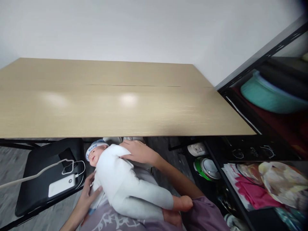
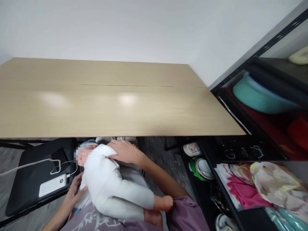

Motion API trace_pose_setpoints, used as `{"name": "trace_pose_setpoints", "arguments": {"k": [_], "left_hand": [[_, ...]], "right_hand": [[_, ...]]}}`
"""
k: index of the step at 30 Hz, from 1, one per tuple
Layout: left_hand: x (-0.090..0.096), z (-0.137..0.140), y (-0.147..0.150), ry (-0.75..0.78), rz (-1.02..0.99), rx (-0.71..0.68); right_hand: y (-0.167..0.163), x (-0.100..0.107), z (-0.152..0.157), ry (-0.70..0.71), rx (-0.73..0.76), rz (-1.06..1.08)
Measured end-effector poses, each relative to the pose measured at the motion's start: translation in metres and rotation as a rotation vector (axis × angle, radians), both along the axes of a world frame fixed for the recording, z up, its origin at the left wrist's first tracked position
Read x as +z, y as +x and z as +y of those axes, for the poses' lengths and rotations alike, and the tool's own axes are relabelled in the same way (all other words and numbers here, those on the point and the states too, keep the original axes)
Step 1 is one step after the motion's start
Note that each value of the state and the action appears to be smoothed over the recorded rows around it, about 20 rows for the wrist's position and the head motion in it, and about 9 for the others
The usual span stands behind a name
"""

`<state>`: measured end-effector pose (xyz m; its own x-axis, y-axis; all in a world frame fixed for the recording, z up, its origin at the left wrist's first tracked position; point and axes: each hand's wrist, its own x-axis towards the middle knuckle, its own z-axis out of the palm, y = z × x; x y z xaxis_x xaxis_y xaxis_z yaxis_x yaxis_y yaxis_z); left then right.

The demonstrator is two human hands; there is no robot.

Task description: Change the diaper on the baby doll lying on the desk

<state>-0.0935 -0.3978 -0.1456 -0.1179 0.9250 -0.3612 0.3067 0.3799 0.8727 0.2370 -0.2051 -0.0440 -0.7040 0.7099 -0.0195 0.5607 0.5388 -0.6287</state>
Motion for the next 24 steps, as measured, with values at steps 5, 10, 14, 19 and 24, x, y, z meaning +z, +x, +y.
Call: {"name": "trace_pose_setpoints", "arguments": {"k": [5, 10, 14, 19, 24], "left_hand": [[0.006, 0.005, 0.006, -0.012, 0.020, -0.019], [0.034, 0.019, 0.012, 0.116, 0.047, -0.013], [0.079, 0.064, 0.015, 0.290, 0.145, -0.235], [0.138, 0.160, 0.033, 0.404, 0.438, -0.512], [0.164, 0.256, 0.061, 0.482, 0.843, -0.637]], "right_hand": [[-0.001, 0.029, -0.012, 0.080, 0.074, 0.063], [0.024, 0.058, -0.030, 0.150, 0.036, 0.184], [0.062, 0.072, -0.034, 0.155, -0.166, 0.257], [0.103, 0.066, -0.011, 0.189, -0.433, 0.189], [0.125, 0.042, 0.036, 0.267, -0.588, 0.160]]}}
